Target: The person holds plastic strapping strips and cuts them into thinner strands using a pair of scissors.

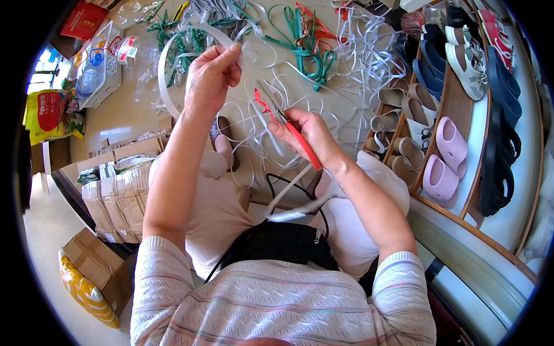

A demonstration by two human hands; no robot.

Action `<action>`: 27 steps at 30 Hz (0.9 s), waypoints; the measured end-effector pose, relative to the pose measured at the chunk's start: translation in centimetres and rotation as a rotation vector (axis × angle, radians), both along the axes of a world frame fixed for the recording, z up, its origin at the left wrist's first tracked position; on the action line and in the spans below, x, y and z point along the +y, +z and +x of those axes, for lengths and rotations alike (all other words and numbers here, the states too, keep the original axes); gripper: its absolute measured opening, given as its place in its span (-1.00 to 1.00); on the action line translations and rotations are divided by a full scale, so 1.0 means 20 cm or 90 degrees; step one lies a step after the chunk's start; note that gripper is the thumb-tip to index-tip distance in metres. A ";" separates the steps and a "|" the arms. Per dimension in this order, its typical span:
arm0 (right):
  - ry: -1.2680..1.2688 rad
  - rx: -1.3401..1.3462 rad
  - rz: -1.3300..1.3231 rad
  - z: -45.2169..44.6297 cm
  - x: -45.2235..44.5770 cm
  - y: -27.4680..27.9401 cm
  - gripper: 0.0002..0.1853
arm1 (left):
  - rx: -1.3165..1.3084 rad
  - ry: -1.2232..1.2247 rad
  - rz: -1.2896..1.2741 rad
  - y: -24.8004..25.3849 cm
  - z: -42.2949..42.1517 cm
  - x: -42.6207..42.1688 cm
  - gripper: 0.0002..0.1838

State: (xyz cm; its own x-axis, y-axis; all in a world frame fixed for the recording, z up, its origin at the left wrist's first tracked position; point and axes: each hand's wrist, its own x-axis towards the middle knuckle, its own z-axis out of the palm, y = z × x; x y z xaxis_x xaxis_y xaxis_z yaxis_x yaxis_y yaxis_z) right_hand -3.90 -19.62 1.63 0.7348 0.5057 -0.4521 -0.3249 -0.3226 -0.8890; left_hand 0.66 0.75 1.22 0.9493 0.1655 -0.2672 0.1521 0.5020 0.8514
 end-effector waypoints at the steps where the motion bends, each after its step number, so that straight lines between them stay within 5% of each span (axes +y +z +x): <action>1: -0.002 -0.005 -0.014 0.00 0.00 0.01 -0.71 | 0.012 -0.010 0.016 0.01 -0.02 -0.02 -0.81; 27: -0.017 0.018 0.016 -0.02 0.01 -0.01 -0.71 | -0.033 0.002 0.094 0.00 0.00 0.00 -0.77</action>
